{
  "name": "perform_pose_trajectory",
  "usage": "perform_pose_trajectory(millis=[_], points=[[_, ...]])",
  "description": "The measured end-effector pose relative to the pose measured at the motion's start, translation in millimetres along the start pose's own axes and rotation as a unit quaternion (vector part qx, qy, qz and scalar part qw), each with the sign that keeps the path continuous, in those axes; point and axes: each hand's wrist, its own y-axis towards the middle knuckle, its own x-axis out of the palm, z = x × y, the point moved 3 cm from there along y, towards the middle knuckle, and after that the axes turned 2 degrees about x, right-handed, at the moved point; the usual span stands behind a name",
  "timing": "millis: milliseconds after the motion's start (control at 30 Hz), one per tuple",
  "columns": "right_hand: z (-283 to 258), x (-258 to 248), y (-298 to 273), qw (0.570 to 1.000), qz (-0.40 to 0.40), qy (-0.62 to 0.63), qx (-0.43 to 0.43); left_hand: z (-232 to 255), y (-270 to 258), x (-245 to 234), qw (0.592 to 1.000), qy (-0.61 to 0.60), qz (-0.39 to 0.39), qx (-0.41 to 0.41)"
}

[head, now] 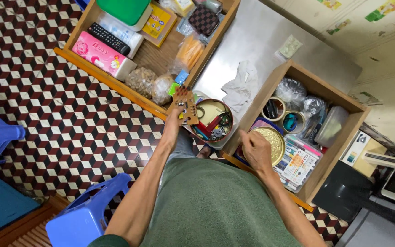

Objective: Organizing various household and office items within two desk drawers.

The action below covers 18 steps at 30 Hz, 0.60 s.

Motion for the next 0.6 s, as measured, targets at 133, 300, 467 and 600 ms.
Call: perform_pose_trajectory(millis=[133,300,467,600], points=[[-39.6,36.9,30.2,0.988,-0.059,-0.041,-0.136,-24.1,0.4,-16.1,0.992,-0.083,0.065,-0.062],[-25.6,111.8,45.7,0.918,-0.178,-0.272,-0.229,-40.8,-2.0,-35.5,0.979,-0.166,0.115,-0.042],[-28.0,139.8,46.8,0.93,-0.151,-0.269,-0.2,-43.1,-12.2,-37.5,0.967,-0.205,0.145,-0.05],[-19.1,150.4,44.5,0.944,-0.178,-0.257,-0.103,-22.6,-28.5,-20.1,0.952,-0.259,0.152,-0.06]])
